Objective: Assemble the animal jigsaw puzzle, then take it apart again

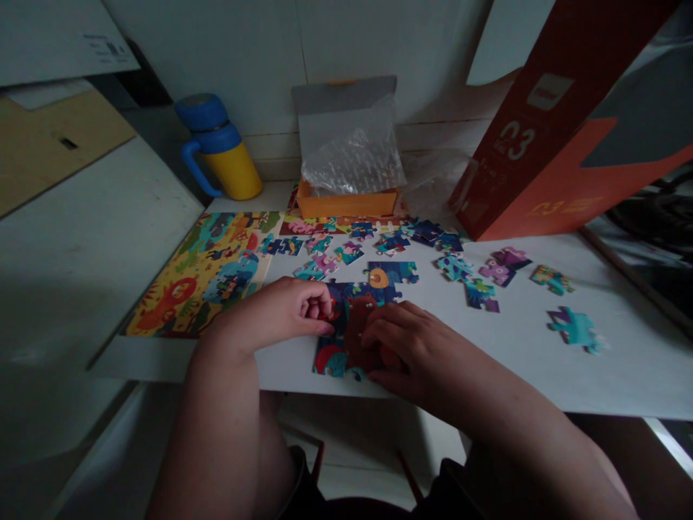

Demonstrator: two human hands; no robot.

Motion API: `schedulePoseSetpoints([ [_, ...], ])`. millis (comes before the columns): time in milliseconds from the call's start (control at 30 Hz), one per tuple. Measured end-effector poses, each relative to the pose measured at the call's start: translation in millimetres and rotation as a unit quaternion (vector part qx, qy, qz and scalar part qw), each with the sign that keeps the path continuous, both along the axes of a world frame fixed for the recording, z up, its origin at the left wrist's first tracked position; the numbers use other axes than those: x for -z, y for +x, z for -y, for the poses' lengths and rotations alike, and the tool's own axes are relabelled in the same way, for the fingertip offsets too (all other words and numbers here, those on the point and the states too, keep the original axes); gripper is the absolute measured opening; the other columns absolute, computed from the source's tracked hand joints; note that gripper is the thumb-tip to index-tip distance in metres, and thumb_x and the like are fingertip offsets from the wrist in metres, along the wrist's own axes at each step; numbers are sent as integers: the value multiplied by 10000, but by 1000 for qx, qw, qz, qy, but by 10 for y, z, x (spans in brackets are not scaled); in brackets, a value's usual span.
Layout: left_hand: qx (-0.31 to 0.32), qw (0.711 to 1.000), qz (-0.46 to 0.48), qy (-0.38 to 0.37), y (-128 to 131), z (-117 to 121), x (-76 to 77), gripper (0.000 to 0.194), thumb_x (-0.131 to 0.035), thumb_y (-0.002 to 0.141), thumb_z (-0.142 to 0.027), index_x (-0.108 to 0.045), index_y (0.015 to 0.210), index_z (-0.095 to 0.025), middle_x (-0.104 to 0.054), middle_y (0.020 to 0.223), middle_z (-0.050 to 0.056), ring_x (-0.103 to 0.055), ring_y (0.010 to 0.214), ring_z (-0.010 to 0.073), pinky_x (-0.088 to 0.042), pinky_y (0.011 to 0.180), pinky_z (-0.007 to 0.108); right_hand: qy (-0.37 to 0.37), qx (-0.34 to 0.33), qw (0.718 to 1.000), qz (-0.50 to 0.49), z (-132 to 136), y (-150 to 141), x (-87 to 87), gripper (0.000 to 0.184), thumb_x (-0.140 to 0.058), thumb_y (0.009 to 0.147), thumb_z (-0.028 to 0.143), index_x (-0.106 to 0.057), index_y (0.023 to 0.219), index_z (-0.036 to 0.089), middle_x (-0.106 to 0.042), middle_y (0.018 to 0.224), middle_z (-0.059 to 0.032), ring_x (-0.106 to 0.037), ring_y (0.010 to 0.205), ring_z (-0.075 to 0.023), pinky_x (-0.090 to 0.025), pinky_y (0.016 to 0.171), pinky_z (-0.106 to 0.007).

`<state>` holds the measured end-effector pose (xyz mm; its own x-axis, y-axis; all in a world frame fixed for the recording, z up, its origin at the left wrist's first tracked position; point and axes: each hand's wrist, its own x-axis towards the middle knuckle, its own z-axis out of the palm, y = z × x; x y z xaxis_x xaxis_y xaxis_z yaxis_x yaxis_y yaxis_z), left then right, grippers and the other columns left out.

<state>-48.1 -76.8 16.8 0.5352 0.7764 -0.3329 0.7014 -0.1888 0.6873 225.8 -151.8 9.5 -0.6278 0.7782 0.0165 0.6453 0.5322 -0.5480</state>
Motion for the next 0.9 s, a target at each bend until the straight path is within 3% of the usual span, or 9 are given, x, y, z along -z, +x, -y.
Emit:
schedulePoseSetpoints([
  [200,2,1000,15,10,-5,27,-5,175,-752,895,-374,-688,927,-215,-626,735,-39,-543,667,127,-402,590,236,38,30,998,42,98,-92,1,244,-836,921,288,-717,1125,229,-717,1259,-115,-634,1131,-318,-511,952,-490],
  [367,3,1000,20,11,6,36,5,152,-702,926,-357,-680,933,-207,-641,745,-30,-553,672,124,-416,595,228,92,27,995,27,165,-301,55,367,-880,894,419,-729,1151,206,-738,1281,-135,-645,1204,-358,-515,966,-512],
  [533,10,999,23,25,5,25,26,85,-688,915,-292,-692,942,-212,-641,736,-39,-552,659,120,-418,590,223,108,26,994,22,173,-419,99,320,-887,889,350,-763,1140,195,-770,1200,-108,-650,1233,-359,-522,1019,-522],
  [900,14,999,16,36,-7,28,35,81,-675,923,-293,-694,944,-217,-659,745,-41,-578,670,122,-429,594,227,95,20,995,11,166,-441,133,272,-828,942,327,-785,1174,193,-767,1234,-96,-649,1238,-353,-541,1051,-540],
])
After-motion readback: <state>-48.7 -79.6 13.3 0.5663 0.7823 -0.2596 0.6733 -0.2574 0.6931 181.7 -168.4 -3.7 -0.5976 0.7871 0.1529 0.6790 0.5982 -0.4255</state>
